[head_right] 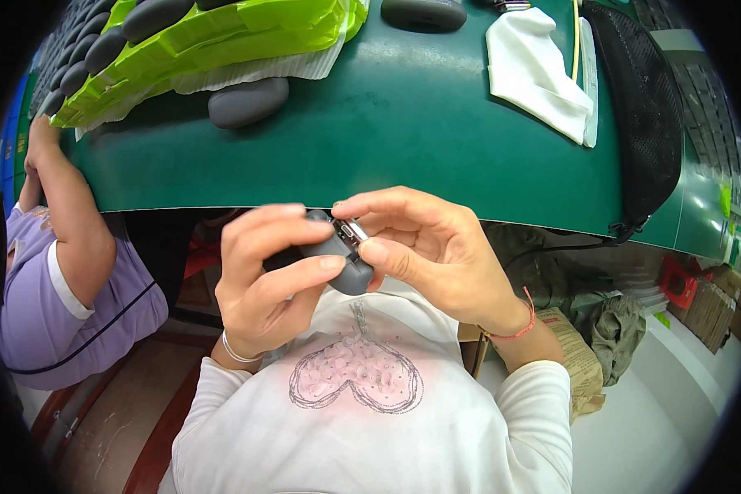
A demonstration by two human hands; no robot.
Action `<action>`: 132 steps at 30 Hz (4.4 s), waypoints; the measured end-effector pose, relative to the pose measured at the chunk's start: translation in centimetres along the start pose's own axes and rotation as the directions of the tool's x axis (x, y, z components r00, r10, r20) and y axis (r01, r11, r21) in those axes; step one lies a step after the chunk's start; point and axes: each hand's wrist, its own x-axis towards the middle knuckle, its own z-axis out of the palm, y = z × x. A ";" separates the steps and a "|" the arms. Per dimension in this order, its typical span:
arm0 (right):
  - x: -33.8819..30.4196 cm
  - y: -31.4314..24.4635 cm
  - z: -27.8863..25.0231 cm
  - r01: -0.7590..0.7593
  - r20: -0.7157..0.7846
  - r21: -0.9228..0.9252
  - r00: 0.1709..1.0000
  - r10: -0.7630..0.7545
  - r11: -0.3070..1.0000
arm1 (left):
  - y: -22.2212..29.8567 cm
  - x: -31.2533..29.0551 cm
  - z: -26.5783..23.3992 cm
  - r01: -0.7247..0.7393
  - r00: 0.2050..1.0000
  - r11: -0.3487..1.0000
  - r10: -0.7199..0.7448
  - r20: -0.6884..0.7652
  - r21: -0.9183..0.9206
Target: The person wipes a small gray electronic case with a white cloth, then opens it to reveal internal components. They repeatedly open and close the case, inspecting the interior and exterior, and place it into a green tray with many similar cases. The person repeats this process with additional cases from the tray.
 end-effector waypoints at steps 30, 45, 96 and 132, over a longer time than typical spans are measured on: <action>9.9 -8.3 -7.1 0.203 0.476 -0.862 0.638 -0.606 -0.464 | 0.5 -0.3 -1.4 0.606 0.731 0.442 -0.637 0.244 -0.661; 3.3 -4.2 -3.5 0.138 -0.011 -0.054 0.990 -0.139 0.989 | 0.2 0.2 -1.4 0.559 0.739 0.412 -0.641 0.207 -0.720; 0.0 2.1 -0.2 0.339 -0.034 -0.318 0.929 -0.368 0.886 | 0.7 -0.2 -0.2 0.591 0.674 0.281 -0.687 0.272 -0.756; 0.6 2.9 -0.3 0.465 0.079 -0.686 0.812 -0.578 0.560 | 0.5 -0.4 0.4 0.613 0.767 0.594 -0.606 0.211 -0.521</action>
